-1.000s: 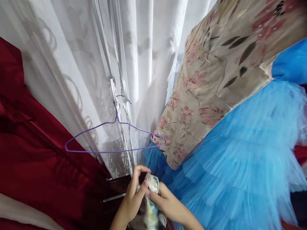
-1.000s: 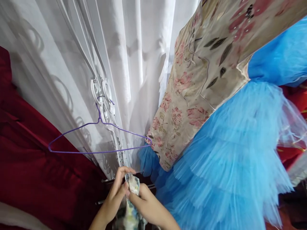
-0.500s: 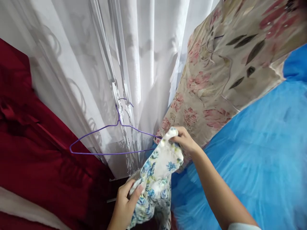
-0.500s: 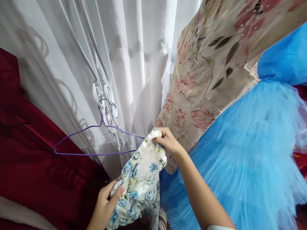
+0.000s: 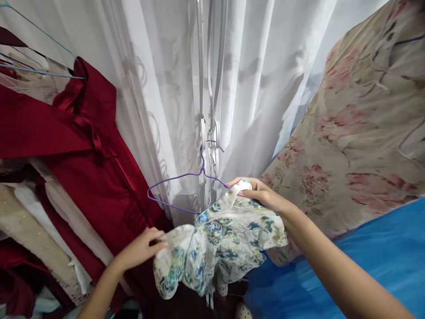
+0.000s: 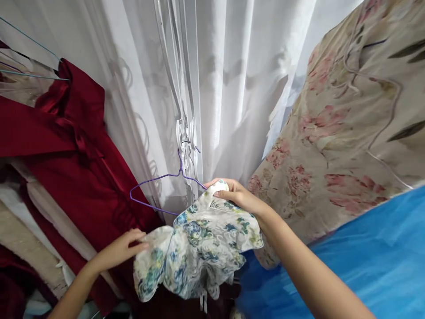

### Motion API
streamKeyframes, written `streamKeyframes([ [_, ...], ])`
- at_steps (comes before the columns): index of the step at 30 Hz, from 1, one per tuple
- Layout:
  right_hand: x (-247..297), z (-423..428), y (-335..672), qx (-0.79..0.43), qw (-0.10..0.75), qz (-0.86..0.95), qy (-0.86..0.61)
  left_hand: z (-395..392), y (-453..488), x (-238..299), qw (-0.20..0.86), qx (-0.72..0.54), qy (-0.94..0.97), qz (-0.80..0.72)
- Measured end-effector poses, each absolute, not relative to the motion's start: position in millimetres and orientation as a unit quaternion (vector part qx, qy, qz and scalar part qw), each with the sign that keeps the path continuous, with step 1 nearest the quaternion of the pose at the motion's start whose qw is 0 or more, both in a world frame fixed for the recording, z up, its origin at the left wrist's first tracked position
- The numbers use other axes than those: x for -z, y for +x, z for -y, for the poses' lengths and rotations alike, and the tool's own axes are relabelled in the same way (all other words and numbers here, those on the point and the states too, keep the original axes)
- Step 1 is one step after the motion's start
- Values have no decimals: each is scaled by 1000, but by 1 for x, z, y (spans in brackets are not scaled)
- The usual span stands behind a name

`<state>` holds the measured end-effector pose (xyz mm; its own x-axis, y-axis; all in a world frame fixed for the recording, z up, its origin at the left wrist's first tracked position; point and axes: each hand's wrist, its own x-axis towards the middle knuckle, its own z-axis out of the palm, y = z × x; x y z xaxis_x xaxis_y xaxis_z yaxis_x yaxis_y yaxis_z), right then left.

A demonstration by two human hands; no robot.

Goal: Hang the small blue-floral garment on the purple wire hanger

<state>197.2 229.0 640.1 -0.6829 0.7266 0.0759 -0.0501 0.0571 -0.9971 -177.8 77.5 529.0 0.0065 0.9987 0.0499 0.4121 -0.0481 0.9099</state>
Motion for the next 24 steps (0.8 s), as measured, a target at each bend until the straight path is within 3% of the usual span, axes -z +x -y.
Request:
streamKeyframes([
  [3, -646, -230, 199, -624, 311, 671, -253, -98, -224, -538, 197, -316, 659, -653],
  [8, -650, -228, 196, -624, 313, 674, -240, -129, -232, -598, 13, -371, 680, -632],
  [15, -648, -217, 211, -609, 294, 686, -270, -162, -171, -637, 193, -574, 640, -473],
  [20, -608, -201, 241, -475, 388, 711, -344, -160, -158, -624, 140, -532, 639, -537],
  [24, -597, -192, 254, -462, 476, 642, -385, -147, -142, -633, 47, -504, 663, -552],
])
